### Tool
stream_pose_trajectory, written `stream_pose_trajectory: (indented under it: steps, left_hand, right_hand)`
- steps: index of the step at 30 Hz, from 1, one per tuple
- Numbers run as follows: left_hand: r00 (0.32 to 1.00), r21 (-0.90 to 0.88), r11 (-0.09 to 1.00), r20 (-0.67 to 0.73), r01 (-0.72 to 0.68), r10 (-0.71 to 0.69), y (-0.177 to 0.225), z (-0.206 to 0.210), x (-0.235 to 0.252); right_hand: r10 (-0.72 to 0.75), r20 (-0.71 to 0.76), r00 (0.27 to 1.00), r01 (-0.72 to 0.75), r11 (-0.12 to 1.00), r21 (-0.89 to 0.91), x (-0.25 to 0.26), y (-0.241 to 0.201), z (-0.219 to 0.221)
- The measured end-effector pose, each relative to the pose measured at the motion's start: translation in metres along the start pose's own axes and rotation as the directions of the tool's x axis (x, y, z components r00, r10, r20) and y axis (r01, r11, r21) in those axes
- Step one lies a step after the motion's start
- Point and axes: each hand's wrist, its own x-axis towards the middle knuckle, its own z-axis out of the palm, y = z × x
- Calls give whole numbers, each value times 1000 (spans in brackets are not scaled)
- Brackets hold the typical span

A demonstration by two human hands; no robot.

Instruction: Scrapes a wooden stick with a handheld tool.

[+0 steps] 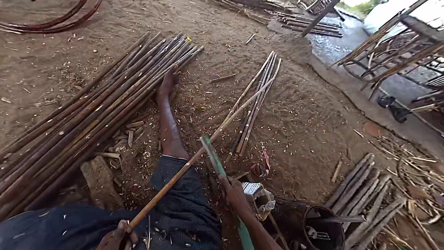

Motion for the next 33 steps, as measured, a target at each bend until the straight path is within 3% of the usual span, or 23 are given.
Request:
stream_pose_trajectory:
  steps: [4,8,11,12,14,16,19,20,23,27,29,31,33]
  left_hand:
    - [999,-39,999,-32,17,-18,1,3,-1]
    - [998,-104,993,12,59,-58,-1,3,3]
    - [994,-162,981,-6,108,-111,1,5,2]
    - [992,-171,977,-4,126,-129,2,4,1]
    - [990,-187,972,24,142,-140,3,2,5]
    - [988,-223,962,42,156,-151,0,3,7]
    - [985,-282,944,30,169,-168,-1,6,5]
    - [985,-289,941,37,173,-170,-1,4,6]
    - [982,-320,928,85,189,-171,-2,3,10]
    - [978,-421,882,88,209,-190,1,6,5]
    - [973,-442,869,155,222,-170,0,2,11]
    - [968,-467,854,203,228,-147,-2,3,13]
    - [970,-486,845,196,226,-146,2,5,12]
  right_hand:
    - [-162,195,967,214,933,-289,-37,-13,15]
    - [-23,-50,998,25,998,53,-4,4,10]
    - [-172,173,970,210,948,-238,-29,-10,21]
    - [-172,190,967,217,944,-250,-33,-13,22]
    - [-62,50,997,66,993,-95,-15,-11,11]
    - [-20,-29,999,20,1000,-6,-4,-1,8]
    - [-193,187,963,241,930,-279,-33,-13,19]
    - [-180,169,969,220,940,-261,-32,-14,19]
    - [-42,-49,998,41,999,-7,-3,-1,11]
    - [-180,186,966,228,931,-285,-34,-15,25]
    - [-70,50,996,76,988,-137,-15,-13,16]
    - [-39,-38,999,38,998,-43,-5,-4,13]
    - [-155,136,979,183,955,-233,-26,-17,20]
